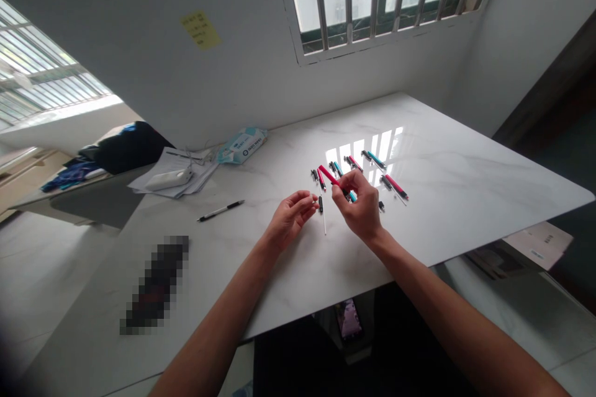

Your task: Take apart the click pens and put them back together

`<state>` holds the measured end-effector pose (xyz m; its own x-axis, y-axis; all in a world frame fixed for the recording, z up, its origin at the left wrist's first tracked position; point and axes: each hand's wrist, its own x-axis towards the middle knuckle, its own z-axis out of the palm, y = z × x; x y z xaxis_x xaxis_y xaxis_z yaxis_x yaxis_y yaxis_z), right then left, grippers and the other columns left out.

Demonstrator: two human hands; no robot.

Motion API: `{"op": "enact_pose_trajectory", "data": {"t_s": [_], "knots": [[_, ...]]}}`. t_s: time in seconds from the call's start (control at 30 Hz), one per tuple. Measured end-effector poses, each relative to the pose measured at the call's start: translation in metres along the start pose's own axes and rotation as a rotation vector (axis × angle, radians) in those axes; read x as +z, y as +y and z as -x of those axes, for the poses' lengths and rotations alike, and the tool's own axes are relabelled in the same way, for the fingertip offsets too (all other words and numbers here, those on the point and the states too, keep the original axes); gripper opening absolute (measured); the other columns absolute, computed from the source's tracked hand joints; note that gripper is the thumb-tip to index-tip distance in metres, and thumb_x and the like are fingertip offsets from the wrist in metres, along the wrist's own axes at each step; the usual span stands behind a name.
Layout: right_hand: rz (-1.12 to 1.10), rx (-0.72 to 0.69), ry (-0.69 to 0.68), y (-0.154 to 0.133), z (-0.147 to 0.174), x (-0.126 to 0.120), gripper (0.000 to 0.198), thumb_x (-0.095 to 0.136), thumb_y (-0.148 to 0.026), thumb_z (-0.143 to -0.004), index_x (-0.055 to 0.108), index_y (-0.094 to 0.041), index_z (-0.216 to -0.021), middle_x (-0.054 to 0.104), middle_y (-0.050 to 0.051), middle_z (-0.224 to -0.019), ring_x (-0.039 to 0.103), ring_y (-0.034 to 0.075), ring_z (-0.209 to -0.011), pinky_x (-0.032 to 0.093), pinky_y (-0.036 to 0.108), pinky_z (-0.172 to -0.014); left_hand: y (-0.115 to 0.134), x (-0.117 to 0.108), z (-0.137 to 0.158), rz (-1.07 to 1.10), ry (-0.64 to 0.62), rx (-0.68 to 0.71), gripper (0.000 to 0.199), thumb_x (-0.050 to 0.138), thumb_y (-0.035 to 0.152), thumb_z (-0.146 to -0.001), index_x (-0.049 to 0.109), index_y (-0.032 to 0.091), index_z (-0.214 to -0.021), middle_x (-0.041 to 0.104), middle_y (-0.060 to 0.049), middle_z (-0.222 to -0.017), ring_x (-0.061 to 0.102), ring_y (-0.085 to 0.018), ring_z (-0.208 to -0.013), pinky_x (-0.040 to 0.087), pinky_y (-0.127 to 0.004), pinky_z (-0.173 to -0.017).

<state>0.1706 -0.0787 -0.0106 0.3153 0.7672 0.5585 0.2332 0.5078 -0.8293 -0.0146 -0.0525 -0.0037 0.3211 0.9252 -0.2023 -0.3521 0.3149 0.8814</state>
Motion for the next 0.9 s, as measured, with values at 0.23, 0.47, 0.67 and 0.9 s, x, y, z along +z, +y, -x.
{"op": "enact_pose_trajectory", "data": {"t_s": [0.23, 0.47, 0.67, 0.9], "knots": [[0.328, -0.131, -0.091, -0.009, -0.003, -0.009, 0.006, 0.067, -0.025, -0.092, 0.062, -0.024, -0.088, 0.069, 0.000, -0.082, 0.062, 0.018, -0.074, 0.053, 0.034, -0.072, 0.008, -0.004, 0.001, -0.159, 0.031, 0.108, 0.033, 0.090, 0.030, -0.074, 0.072, 0.021, -0.099, 0.070, 0.001, -0.086, 0.066, -0.011, -0.079, 0.052, -0.026, -0.083], [0.408, -0.090, -0.253, -0.018, 0.015, -0.024, 0.007, 0.060, -0.024, -0.099, 0.067, -0.024, -0.096, 0.074, 0.002, -0.088, 0.065, 0.019, -0.075, 0.052, 0.034, -0.073, 0.013, -0.013, -0.001, -0.517, 0.021, 0.238, 0.026, 0.081, 0.036, -0.081, 0.075, 0.019, -0.100, 0.078, -0.006, -0.091, 0.070, -0.017, -0.080, 0.053, -0.030, -0.078], [0.602, -0.060, -0.398, -0.019, 0.030, -0.036, 0.014, 0.062, -0.025, -0.098, 0.075, -0.028, -0.103, 0.075, 0.003, -0.082, 0.068, 0.024, -0.079, 0.052, 0.039, -0.074, 0.016, -0.022, -0.002, -0.798, -0.003, 0.311, 0.021, 0.080, 0.041, -0.084, 0.079, 0.021, -0.092, 0.079, -0.008, -0.093, 0.072, -0.021, -0.083, 0.053, -0.031, -0.076], [0.693, -0.045, -0.501, -0.018, 0.030, -0.037, 0.022, 0.066, -0.027, -0.097, 0.074, -0.023, -0.117, 0.078, 0.007, -0.096, 0.070, 0.028, -0.088, 0.055, 0.044, -0.081, 0.013, -0.024, 0.000, -1.029, -0.047, 0.300, 0.013, 0.075, 0.034, -0.084, 0.082, 0.023, -0.087, 0.077, -0.006, -0.081, 0.065, -0.018, -0.071, 0.048, -0.031, -0.069]]}}
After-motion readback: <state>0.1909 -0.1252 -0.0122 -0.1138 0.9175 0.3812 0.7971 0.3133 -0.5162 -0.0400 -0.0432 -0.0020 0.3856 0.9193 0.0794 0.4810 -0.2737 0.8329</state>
